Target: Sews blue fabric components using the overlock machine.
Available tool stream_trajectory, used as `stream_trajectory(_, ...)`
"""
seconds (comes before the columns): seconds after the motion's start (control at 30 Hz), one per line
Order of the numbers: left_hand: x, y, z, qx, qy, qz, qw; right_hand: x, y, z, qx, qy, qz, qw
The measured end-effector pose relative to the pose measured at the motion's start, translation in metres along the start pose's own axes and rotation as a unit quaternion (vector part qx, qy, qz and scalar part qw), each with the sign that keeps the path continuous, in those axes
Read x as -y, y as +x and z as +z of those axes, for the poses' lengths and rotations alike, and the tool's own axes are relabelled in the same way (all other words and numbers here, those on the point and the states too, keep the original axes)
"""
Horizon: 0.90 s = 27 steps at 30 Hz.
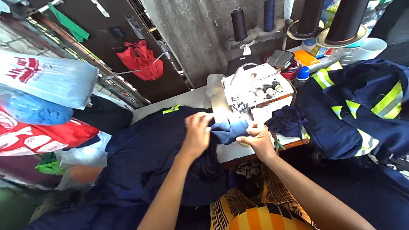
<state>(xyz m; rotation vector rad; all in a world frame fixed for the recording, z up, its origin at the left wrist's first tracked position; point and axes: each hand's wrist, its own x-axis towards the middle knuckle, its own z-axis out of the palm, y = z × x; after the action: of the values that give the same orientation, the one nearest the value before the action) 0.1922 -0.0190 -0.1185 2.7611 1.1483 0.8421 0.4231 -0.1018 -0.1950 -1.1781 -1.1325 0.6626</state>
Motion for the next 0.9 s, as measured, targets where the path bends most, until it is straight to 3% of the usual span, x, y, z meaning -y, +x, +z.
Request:
stream_trajectory(0.13, -0.051, 0.028, 0.042, 0.133, -0.098, 0.153, 0.974, 0.002, -0.012, -0.005, -0.007, 0.010, 0.032, 0.999)
stream_trajectory(0.23, -0.043, 0.043, 0.054, 0.131, -0.102, 0.215, 0.962, -0.001, -0.022, -0.010, 0.004, 0.043, 0.062, 0.997)
stream_trajectory(0.43, -0.040, 0.051, 0.046, 0.171, -0.042, 0.263, 0.949, -0.010, -0.025, -0.009, 0.019, 0.086, 0.090, 0.992)
stream_trajectory(0.7, -0.043, 0.054, 0.042, 0.197, 0.035, 0.196, 0.960, -0.013, -0.016, -0.011, 0.042, 0.027, 0.082, 0.995)
stream_trajectory(0.9, -0.034, 0.069, 0.041, 0.120, 0.102, 0.142, 0.977, -0.014, 0.030, -0.004, 0.038, -0.044, 0.048, 0.997)
